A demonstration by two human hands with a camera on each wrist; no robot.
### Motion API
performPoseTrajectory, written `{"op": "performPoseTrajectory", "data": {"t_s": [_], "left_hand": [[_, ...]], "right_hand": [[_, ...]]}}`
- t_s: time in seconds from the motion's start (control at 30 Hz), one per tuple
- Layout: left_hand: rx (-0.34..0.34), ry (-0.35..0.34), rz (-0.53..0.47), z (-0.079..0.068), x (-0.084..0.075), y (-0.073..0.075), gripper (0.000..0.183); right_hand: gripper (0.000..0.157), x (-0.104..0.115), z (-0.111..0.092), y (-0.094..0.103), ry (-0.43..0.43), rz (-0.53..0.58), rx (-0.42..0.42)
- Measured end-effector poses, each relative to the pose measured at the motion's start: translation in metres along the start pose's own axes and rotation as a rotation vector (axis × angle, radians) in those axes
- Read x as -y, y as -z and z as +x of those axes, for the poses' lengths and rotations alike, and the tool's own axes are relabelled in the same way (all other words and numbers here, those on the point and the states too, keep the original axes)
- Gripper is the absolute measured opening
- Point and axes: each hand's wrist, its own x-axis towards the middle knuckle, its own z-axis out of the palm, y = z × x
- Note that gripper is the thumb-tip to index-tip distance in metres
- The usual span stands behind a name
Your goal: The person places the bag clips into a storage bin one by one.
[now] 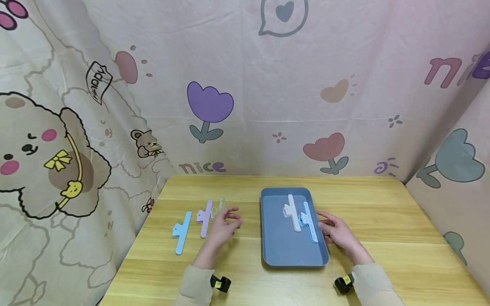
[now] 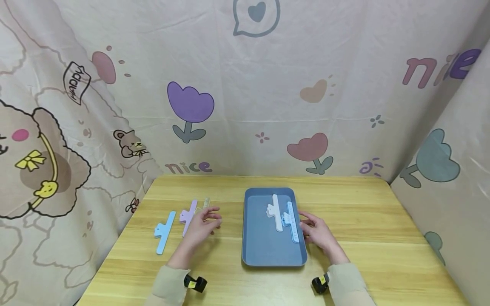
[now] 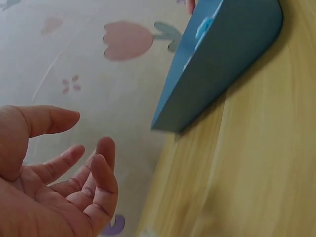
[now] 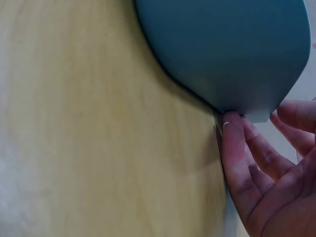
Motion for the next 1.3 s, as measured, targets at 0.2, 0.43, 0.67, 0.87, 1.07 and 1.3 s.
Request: {"op": "performPoseTrajectory", "data": {"t_s": [0.2, 0.43, 0.67, 0.87, 1.07, 1.3], "left_hand": [[-0.086, -0.001, -0.023, -0.004, 0.008, 0.023, 0.046], [-0.173, 0.02, -0.036, 0.0, 0.019, 0.038, 0.049], [-0.281, 0.03, 0.042, 0.003, 0.03, 0.045, 0.048], [-0.296, 0.084, 0.045, 0.007, 0.037, 0.051, 0.056], [-0.295, 0.115, 0.002, 0.013, 0.045, 0.055, 0.059], [-0.28, 0.133, 0.022, 0.016, 0.048, 0.058, 0.06]], "right_hand": [[0.051, 0.0, -0.001, 0.0, 0.002, 0.019, 0.008], [0.051, 0.001, -0.001, 0.0, -0.007, 0.016, 0.001], [0.052, 0.002, -0.001, 0.001, -0.011, 0.011, 0.0], [0.052, 0.002, -0.002, 0.001, -0.013, 0.01, 0.001], [0.052, 0.002, -0.002, 0.001, -0.011, 0.014, 0.007], [0.052, 0.003, -0.002, 0.0, -0.013, 0.014, 0.01]]}}
